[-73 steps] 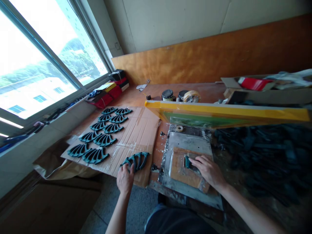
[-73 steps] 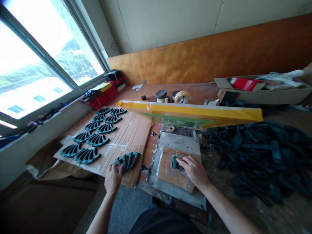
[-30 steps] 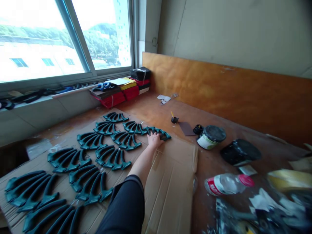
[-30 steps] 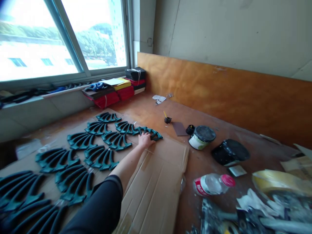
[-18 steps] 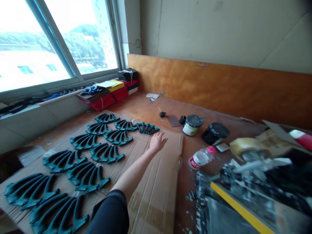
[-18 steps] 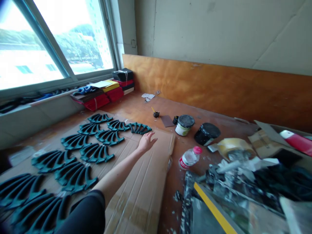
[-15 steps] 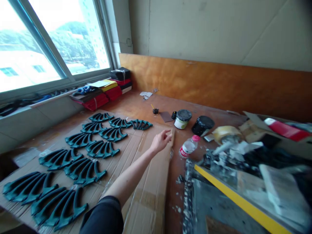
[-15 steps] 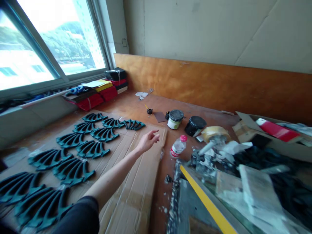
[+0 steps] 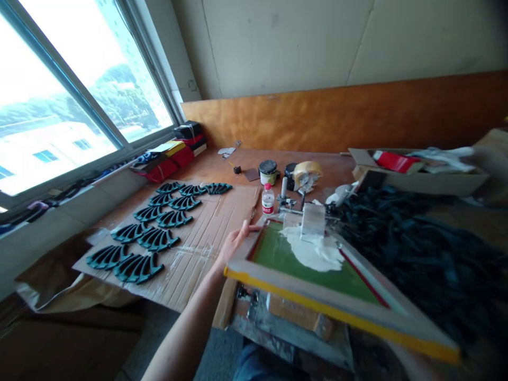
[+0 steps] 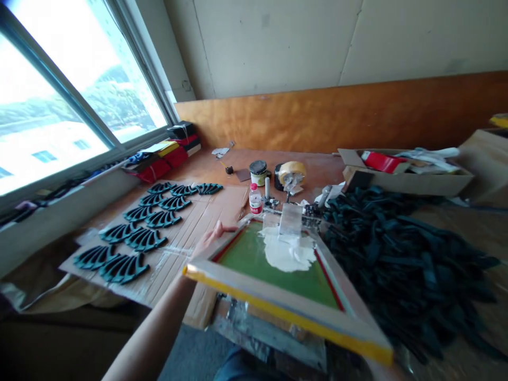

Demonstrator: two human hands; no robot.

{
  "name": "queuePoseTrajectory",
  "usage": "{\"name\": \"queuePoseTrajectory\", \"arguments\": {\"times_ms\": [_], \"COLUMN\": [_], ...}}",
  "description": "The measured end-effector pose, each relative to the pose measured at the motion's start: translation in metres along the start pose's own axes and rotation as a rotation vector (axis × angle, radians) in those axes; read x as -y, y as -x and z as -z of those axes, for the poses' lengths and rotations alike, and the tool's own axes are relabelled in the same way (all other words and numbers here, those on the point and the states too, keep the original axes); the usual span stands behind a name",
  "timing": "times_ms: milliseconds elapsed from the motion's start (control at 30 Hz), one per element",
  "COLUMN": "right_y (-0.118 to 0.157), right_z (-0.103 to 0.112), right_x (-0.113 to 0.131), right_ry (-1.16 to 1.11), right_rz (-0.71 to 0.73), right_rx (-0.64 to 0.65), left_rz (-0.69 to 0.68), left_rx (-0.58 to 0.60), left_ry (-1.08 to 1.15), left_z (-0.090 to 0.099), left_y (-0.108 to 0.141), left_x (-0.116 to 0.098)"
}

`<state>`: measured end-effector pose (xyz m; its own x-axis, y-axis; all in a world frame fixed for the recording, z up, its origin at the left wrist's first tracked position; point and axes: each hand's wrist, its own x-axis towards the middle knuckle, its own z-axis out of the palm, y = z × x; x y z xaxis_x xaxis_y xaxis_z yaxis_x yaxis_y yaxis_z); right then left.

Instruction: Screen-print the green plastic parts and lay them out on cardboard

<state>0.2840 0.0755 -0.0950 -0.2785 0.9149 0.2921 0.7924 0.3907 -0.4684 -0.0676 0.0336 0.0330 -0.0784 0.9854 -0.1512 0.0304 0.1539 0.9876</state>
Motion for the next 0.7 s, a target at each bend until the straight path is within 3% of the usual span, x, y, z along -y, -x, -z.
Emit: {"name": "queuePoseTrajectory", "arguments": {"times_ms": [67,133,233,300,400,500,600,700], "right_y": [-0.013,-0.026,-0.045,-0.056,-0.060,-0.043,-0.013,0.006], "right_z": [0.016,0.022,0.015,0.006,-0.008,-0.018,-0.017,-0.003], "right_x": [-0.022,-0.025,0.006,0.037,0.071,0.082,0.078,0.072], "right_ry": [-0.015,-0.068,-0.071,0.038,0.210,0.276,0.210,0.091], "right_rz": [-0.041,-0.034,0.113,0.218,0.224,0.212,0.373,0.569], "right_rx": [-0.048,-0.086,-0.104,-0.053,0.158,0.299,0.318,0.402], "left_rz": [0.094,0.144,0.169,0.168,0.164,0.167,0.177,0.176], "left_rx": [0.011,-0.012,-0.041,-0.044,-0.022,0.003,0.023,0.021], "left_ry": [-0.096,-0.205,-0.417,-0.565,-0.672,-0.711,-0.714,-0.663], "left_z": [0.002,0.003,0.001,-0.001,-0.001,0.001,0.002,0.002], "left_y": [0.017,0.027,0.029,0.026,0.020,0.018,0.019,0.021], "left_x": [0.032,0.070,0.121,0.141,0.151,0.149,0.147,0.148]}}
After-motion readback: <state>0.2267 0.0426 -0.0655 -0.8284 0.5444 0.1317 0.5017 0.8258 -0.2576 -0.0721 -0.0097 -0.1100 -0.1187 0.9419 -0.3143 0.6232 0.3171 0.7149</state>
